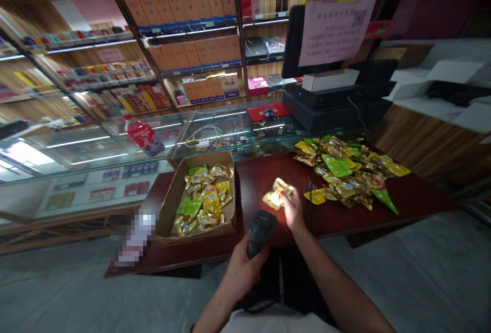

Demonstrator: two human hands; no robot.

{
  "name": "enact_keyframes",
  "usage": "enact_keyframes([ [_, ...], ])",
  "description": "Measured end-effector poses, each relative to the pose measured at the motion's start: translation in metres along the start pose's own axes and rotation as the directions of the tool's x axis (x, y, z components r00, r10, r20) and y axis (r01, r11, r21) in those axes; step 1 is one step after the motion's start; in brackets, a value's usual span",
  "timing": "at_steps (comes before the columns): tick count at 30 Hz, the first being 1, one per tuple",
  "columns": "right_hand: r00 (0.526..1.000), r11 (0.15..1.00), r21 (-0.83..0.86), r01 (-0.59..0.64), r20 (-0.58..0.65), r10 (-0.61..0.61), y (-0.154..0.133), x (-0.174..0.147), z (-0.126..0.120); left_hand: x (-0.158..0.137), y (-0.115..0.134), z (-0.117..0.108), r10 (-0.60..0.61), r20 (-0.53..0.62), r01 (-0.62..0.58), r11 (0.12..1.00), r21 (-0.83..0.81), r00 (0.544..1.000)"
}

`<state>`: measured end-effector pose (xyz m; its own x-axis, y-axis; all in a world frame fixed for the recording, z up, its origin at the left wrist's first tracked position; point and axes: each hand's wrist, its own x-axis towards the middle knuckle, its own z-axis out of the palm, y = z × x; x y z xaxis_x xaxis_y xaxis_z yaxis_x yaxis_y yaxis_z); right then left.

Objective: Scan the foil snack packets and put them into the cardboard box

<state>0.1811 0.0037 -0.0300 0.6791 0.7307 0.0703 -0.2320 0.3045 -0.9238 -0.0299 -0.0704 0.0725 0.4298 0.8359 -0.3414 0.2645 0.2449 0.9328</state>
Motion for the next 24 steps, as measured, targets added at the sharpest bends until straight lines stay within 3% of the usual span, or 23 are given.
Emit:
enact_keyframes([
  [13,0.999,1.000,0.009,-0.012,0.032,0.012,-0.001,-0.001,-0.001,-0.003,0.002,-0.002,0.002,0.003,-0.002,0.999,-0.037,1.000],
  [24,0.995,0.995,-0.018,-0.096,0.007,0.096,-0.012,-0.003,0.006,0.018,0.000,0.004,0.016,0.009,-0.015,0.998,-0.057,1.000],
])
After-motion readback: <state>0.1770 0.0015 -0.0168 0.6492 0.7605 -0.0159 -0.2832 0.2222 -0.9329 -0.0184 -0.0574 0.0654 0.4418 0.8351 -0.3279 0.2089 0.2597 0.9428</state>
